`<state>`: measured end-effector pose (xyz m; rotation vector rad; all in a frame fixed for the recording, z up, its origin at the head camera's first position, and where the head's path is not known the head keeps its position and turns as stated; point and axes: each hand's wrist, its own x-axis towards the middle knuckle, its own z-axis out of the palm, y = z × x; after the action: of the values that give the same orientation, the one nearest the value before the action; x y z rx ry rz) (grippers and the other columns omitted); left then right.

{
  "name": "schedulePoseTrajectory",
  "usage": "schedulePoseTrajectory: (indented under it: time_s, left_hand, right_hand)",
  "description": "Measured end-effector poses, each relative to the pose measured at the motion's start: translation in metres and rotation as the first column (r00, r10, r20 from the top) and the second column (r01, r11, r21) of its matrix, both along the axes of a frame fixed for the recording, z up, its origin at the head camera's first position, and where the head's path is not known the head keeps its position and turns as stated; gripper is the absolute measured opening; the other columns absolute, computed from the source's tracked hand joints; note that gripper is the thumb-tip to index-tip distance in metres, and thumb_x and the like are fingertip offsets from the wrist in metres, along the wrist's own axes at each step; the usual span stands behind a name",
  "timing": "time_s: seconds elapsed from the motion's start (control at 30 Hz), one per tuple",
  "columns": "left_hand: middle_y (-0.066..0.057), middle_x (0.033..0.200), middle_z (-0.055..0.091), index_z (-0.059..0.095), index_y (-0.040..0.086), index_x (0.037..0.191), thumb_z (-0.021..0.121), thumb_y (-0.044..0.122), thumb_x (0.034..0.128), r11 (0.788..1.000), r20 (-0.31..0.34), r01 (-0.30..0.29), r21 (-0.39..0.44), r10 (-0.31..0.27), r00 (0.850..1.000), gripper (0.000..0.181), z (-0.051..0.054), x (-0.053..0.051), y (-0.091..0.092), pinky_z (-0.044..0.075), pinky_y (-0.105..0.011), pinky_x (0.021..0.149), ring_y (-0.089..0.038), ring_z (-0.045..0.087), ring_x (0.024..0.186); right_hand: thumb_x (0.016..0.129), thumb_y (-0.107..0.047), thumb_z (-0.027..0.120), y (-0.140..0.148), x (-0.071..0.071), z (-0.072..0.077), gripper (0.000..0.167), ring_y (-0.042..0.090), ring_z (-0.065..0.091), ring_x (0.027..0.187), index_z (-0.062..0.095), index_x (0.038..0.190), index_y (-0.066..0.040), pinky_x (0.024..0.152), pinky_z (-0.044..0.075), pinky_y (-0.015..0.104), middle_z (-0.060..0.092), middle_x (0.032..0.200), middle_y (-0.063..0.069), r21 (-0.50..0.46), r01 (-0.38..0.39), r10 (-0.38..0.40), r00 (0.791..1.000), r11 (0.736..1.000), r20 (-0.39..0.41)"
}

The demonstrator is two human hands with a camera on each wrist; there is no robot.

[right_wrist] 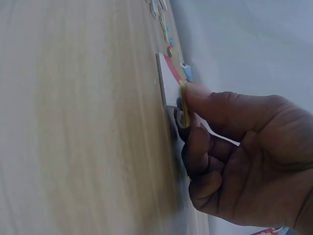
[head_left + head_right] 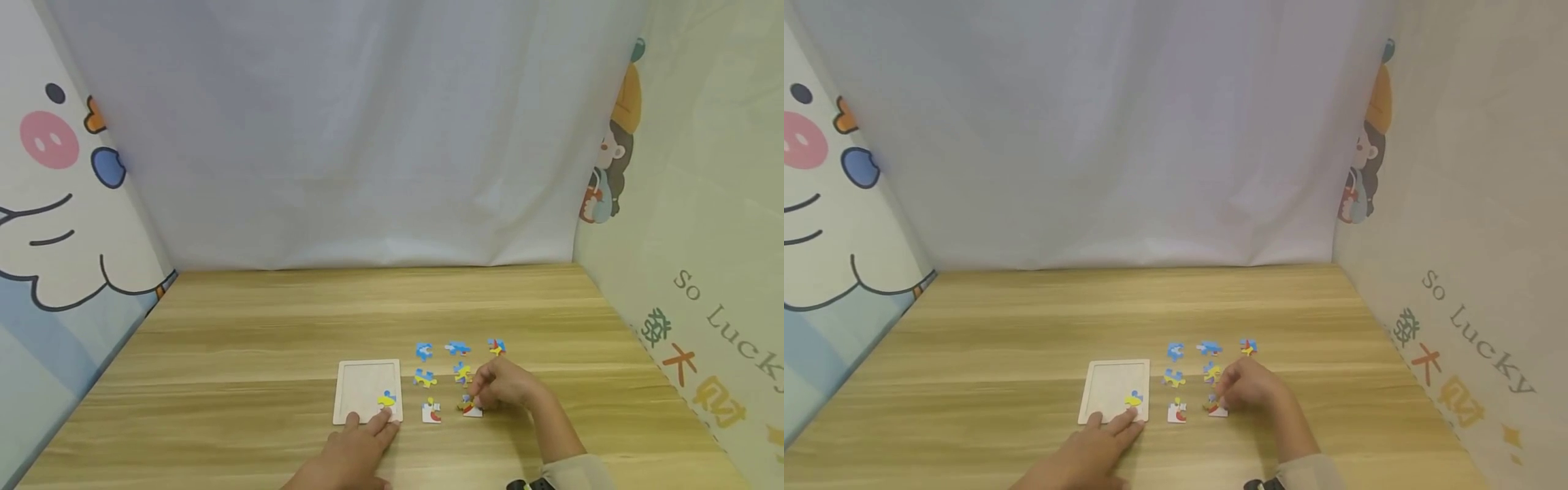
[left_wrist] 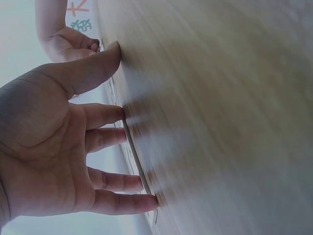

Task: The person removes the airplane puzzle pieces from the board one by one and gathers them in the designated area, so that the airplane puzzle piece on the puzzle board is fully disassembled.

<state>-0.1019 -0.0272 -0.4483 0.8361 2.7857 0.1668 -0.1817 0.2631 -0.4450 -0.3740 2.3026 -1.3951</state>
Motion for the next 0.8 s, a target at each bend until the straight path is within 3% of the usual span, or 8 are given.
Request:
schedulePoseTrajectory:
  time_s: [0.47,0.67,0.8]
  left_hand:
    - [-0.004,0.142,0.04,0.05,0.017,0.134,0.076,0.043,0.072,0.999,0.055,-0.023,0.044,0.021,0.998,0.072,0.004,0.0,0.0,0.047,-0.054,0.075,-0.036,0.044,0.109]
    - [-0.006,0.14,0.044,0.054,0.017,0.13,0.075,0.042,0.0721,0.999,0.047,-0.028,0.04,0.026,0.999,0.067,0.009,0.001,-0.001,0.038,-0.065,0.083,-0.053,0.038,0.116]
    - [-0.009,0.138,0.046,0.056,0.016,0.128,0.075,0.041,0.0723,0.998,0.026,-0.003,0.068,0.001,1.0,0.064,0.012,0.002,-0.001,0.034,-0.066,0.088,-0.055,0.037,0.117]
  right_hand:
    - [0.072,0.007,0.068,-0.005,0.003,0.003,0.011,0.015,0.052,0.063,0.063,0.081,0.003,0.057,0.046,0.03,0.06,0.072,0.005,0.08,0.084,-0.079,0.994,0.993,-0.07]
    - [0.074,0.003,0.067,-0.01,0.004,0.006,0.012,0.016,0.051,0.065,0.063,0.085,0.002,0.056,0.045,0.03,0.058,0.075,0.005,0.082,0.08,-0.07,0.991,0.993,-0.117]
    - [0.076,0.0,0.067,-0.018,0.006,0.006,0.014,0.015,0.049,0.062,0.062,0.088,0.004,0.054,0.042,0.027,0.055,0.073,0.005,0.039,0.059,-0.053,0.991,0.998,-0.125]
